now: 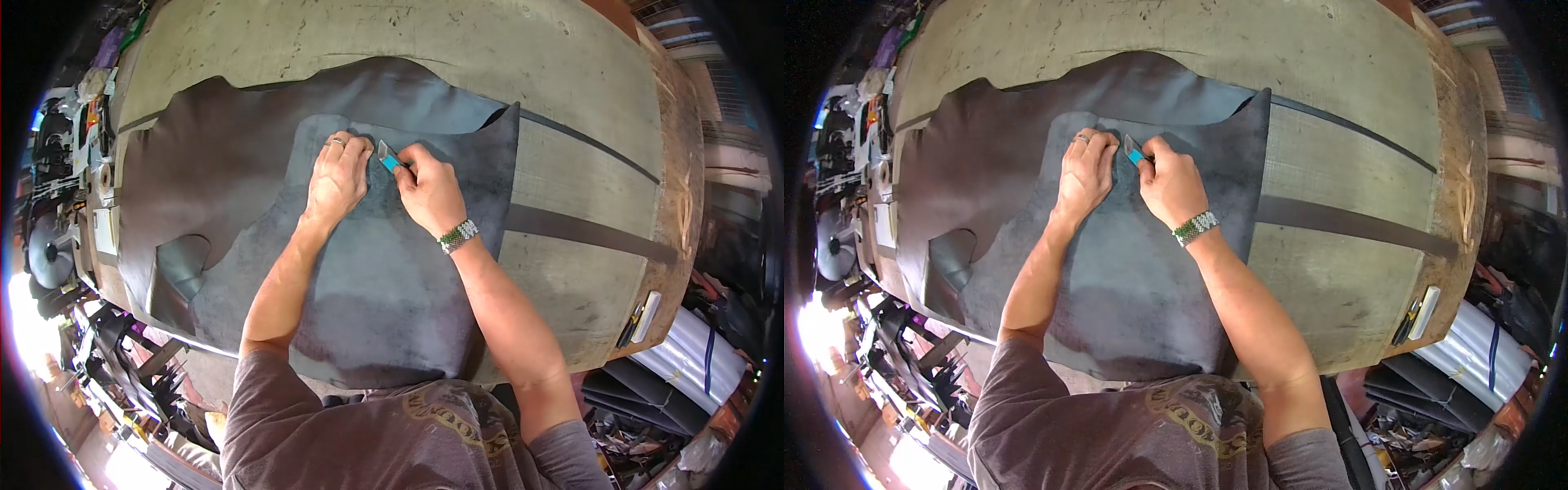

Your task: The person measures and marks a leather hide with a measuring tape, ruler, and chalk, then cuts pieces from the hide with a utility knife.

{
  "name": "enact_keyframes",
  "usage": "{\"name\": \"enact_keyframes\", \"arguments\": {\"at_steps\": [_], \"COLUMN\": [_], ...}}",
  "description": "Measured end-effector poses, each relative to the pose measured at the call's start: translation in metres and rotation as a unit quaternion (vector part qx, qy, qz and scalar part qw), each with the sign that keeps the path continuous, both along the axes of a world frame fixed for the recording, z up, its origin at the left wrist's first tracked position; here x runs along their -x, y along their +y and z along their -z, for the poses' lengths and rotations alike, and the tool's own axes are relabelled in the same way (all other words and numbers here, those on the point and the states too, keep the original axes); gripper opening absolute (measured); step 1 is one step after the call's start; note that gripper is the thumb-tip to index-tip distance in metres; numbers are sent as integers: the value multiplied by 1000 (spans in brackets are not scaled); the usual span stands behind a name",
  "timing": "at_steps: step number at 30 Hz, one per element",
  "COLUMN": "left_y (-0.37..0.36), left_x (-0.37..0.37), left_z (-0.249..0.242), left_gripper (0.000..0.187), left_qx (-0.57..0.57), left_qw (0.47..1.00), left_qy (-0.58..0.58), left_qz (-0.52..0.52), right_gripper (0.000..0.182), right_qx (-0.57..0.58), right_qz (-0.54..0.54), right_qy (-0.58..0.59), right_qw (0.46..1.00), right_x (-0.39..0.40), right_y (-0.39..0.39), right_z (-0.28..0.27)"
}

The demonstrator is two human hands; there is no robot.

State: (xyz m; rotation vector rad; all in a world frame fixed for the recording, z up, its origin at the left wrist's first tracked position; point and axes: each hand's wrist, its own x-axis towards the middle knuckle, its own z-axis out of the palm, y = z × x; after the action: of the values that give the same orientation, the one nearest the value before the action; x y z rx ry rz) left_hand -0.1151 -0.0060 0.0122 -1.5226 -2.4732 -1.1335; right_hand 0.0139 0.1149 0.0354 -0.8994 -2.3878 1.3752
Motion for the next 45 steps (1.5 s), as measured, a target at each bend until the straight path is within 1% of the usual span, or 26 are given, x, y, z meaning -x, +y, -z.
{"name": "enact_keyframes", "arguments": {"at_steps": [2, 5, 8, 12, 13, 18, 20, 23, 27, 30, 36, 42, 45], "left_y": [-1, 0, -1, 0, 1, 0, -1, -1, -1, 0, 0, 1, 0], "left_x": [0, -1, 0, -4, -6, -4, -3, -1, -2, -4, -1, -1, -3], "left_z": [-1, -2, -1, -6, -6, 0, 3, 5, 0, -2, 1, 0, 0], "left_gripper": [11, 9, 7, 7, 7, 7, 7, 7, 7, 7, 8, 9, 7], "left_qx": [-6, -26, -48, -56, -57, -51, -43, -54, -46, -50, -51, -69, -69], "left_qw": [1000, 1000, 998, 998, 998, 999, 999, 998, 999, 999, 998, 998, 997], "left_qy": [1, -9, -31, -23, -20, 13, 3, 6, -19, -11, -31, -5, -18], "left_qz": [0, 7, 2, -9, -6, -1, 5, 19, 5, -1, 7, 7, -36], "right_gripper": [10, 12, 12, 14, 14, 15, 15, 14, 15, 14, 15, 14, 14], "right_qx": [-32, -50, 72, 56, 66, 32, 19, 20, 27, 25, -3, 4, -21], "right_qz": [4, 5, -14, 3, -3, 11, 15, 6, -5, -8, -7, 0, -8], "right_qy": [4, 22, -25, -60, -55, -29, -27, -12, -8, 1, 15, 26, 17], "right_qw": [999, 998, 997, 997, 996, 999, 999, 1000, 1000, 1000, 1000, 1000, 1000], "right_x": [0, 5, 1, -16, -19, -14, -12, -11, -9, -5, 1, 3, 10], "right_y": [-4, -2, 6, -2, -3, -8, -8, -5, -3, -3, -1, -2, -6], "right_z": [2, 4, -11, -20, -18, -11, -5, -9, -5, -1, 2, 1, -1]}}
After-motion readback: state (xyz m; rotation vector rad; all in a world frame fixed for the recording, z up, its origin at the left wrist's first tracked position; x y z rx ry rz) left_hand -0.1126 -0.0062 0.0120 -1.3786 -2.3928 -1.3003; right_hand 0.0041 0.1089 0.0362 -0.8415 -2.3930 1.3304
